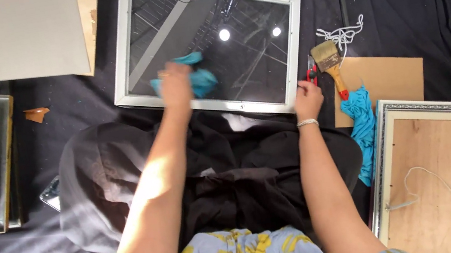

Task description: Wiping the glass surface of a picture frame with a blue cloth to remove dust and marks.

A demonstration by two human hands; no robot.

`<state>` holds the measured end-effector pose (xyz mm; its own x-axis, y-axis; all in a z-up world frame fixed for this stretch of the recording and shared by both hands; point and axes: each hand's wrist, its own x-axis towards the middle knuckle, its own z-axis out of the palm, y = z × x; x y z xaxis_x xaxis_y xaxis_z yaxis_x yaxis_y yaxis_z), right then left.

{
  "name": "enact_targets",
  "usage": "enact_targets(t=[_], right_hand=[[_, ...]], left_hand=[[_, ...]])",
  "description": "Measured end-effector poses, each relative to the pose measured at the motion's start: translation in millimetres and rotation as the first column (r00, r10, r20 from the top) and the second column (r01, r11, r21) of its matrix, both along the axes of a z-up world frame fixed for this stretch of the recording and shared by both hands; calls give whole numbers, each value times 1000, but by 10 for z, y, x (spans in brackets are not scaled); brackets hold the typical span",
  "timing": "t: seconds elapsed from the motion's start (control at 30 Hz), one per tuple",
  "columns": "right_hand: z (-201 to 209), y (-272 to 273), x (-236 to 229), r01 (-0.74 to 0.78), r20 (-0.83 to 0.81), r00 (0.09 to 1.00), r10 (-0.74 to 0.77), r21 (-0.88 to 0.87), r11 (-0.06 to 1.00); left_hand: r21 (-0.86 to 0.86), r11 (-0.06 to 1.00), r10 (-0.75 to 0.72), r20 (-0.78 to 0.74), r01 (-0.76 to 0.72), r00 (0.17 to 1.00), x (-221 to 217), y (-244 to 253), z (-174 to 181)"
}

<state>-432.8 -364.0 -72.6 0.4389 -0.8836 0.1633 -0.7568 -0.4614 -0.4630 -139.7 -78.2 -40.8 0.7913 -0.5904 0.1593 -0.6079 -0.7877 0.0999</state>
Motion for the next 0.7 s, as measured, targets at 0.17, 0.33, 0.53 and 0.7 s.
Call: enact_targets(t=[0.17, 0.33, 0.53, 0.7], right_hand=[[40, 265, 262, -4, 36, 999, 4, 17, 1000], [102, 329, 360, -27, 115, 993, 28, -11, 1000], [99, 358, 354, -39, 58, 998, 41, -35, 999], [17, 290, 303, -84, 89, 993, 84, -1, 996]], left_hand=[[-101, 942, 335, 209, -321, 919, 533, 623, -166], [-7, 956, 293, 69, -293, 954, 198, 233, -412], [-24, 980, -194, 83, 197, 977, -1061, -893, -122], [-162, 926, -357, -90, 340, 930, -861, -834, 28]])
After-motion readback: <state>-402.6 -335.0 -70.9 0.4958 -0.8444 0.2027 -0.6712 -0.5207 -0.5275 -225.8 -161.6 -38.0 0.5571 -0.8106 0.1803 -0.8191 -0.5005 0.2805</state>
